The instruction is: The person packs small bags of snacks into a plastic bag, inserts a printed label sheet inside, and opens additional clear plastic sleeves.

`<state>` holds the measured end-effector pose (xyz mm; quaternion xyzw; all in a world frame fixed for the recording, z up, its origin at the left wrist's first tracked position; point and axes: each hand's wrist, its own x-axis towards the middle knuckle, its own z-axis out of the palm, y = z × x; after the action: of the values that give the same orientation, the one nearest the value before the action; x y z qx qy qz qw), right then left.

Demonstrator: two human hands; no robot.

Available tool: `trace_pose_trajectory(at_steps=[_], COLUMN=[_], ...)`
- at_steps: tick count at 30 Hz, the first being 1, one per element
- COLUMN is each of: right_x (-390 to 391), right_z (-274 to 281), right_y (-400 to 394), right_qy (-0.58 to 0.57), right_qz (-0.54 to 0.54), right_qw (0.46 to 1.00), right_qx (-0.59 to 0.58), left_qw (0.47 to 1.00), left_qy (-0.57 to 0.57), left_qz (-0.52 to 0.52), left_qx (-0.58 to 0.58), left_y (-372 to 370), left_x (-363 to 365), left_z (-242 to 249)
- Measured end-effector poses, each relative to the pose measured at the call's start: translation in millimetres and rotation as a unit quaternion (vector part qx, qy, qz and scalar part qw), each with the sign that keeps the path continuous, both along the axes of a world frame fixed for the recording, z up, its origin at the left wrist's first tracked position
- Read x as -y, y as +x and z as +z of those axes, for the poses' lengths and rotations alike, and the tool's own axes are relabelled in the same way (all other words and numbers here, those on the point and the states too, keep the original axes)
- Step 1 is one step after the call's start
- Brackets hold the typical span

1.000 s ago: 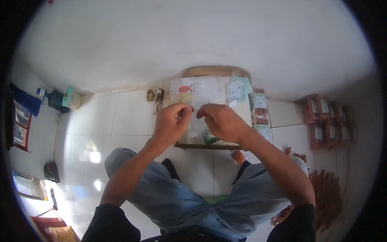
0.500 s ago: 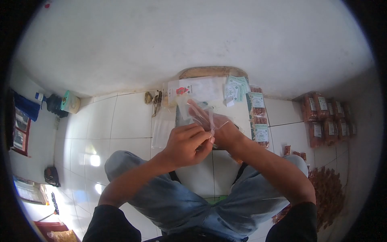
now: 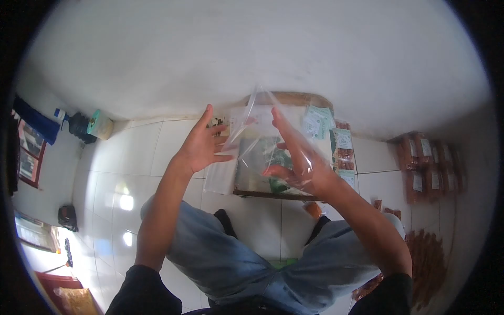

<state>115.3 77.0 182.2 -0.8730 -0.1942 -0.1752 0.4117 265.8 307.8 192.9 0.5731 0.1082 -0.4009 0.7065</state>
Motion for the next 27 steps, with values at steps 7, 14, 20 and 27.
trace_pose_trajectory(at_steps=[7,14,20,27], right_x=[5.0,9.1,12.2,16.2], right_z=[-1.6,7.9,5.8,1.4], right_y=[-5.8,-15.9,-16.0,-19.0], right_qy=[-0.067,-0.184,-0.2,-0.14], right_qz=[0.073,-0.061,0.033,0.099], right_qw=[0.99,0.981,0.979,0.985], right_qx=[0.102,-0.017,0.024,-0.019], left_qw=[0.986,0.959,0.946,0.957], left_qy=[-0.133,-0.204,-0.04,0.043], left_qz=[-0.08,0.129,0.15,0.096], left_qx=[0.057,0.149,0.284,0.271], left_y=[13.0,5.9,6.1,19.7], left_x=[-6.9,-8.8,-15.9,-27.5], left_z=[-22.4,-7.3,-7.7,-16.2])
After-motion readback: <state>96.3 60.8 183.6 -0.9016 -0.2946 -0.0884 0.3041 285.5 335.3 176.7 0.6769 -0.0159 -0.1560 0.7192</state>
